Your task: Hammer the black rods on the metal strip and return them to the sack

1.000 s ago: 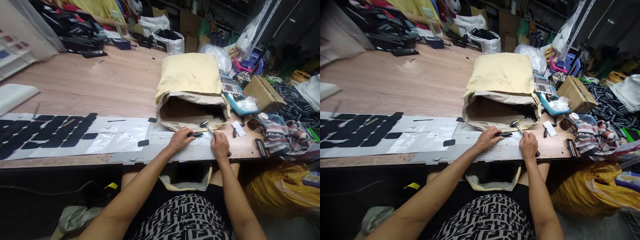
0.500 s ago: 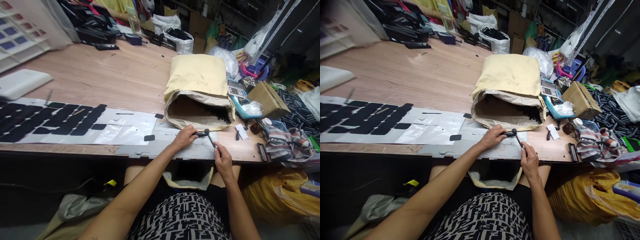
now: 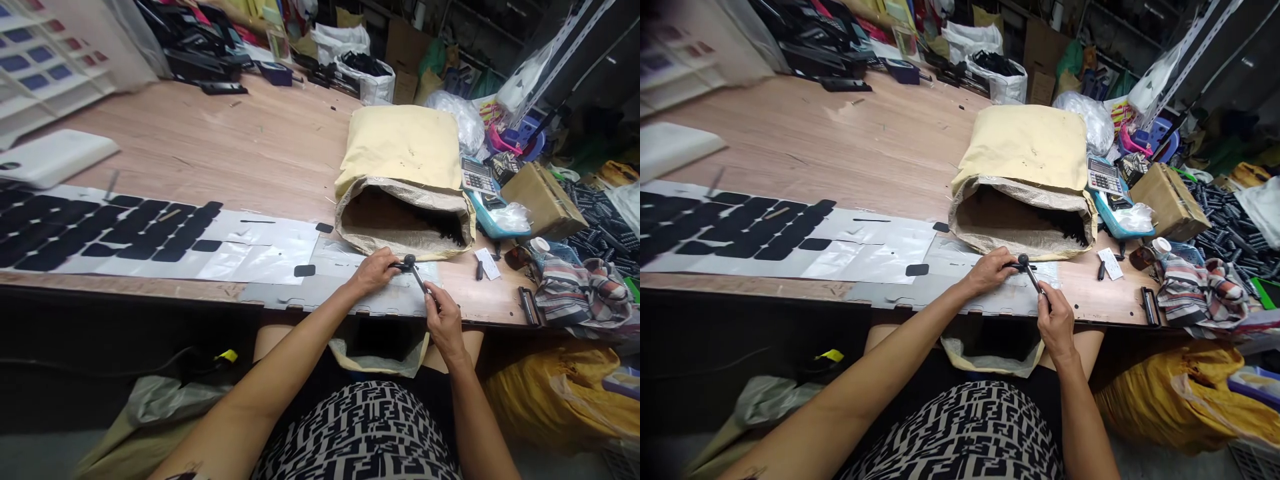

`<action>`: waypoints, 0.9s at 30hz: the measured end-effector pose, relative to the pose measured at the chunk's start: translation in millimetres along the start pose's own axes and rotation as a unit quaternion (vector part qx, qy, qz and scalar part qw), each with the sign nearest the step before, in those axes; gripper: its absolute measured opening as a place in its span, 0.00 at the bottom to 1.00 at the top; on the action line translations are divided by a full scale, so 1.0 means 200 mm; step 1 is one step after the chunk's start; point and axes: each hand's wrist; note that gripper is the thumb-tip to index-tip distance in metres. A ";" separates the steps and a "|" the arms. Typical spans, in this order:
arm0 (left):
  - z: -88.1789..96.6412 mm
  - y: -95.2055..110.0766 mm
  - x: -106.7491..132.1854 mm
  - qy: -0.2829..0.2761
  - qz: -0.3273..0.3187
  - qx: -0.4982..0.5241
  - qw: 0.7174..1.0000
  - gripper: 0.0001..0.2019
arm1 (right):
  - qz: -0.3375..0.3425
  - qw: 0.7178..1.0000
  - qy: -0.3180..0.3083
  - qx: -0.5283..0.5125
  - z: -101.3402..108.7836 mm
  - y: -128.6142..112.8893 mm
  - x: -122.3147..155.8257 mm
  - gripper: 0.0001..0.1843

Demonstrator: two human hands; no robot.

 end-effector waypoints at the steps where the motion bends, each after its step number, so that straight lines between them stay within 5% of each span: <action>1: 0.01 0.00 0.00 -0.003 0.002 0.001 1.000 0.07 | 0.003 1.000 -0.005 -0.001 -0.01 -0.01 0.00 0.19; 11: 0.03 0.03 -0.01 -0.016 0.022 0.006 1.000 0.09 | -0.022 1.000 0.015 -0.003 -0.01 0.05 -0.07 0.18; 19: 0.04 0.03 0.00 -0.019 0.025 -0.003 1.000 0.10 | -0.029 0.958 0.105 0.267 -0.03 0.21 -0.15 0.18; 27: 0.10 0.04 0.01 -0.060 -0.024 0.048 0.997 0.08 | -0.017 0.937 0.091 0.337 -0.07 0.25 -0.13 0.17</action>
Point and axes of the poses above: each hand's wrist, its own x-axis away from the middle knuckle, its own z-axis out of the back of the hand, y = z × x, and after that the axes turned 2 degrees about z, right-handed
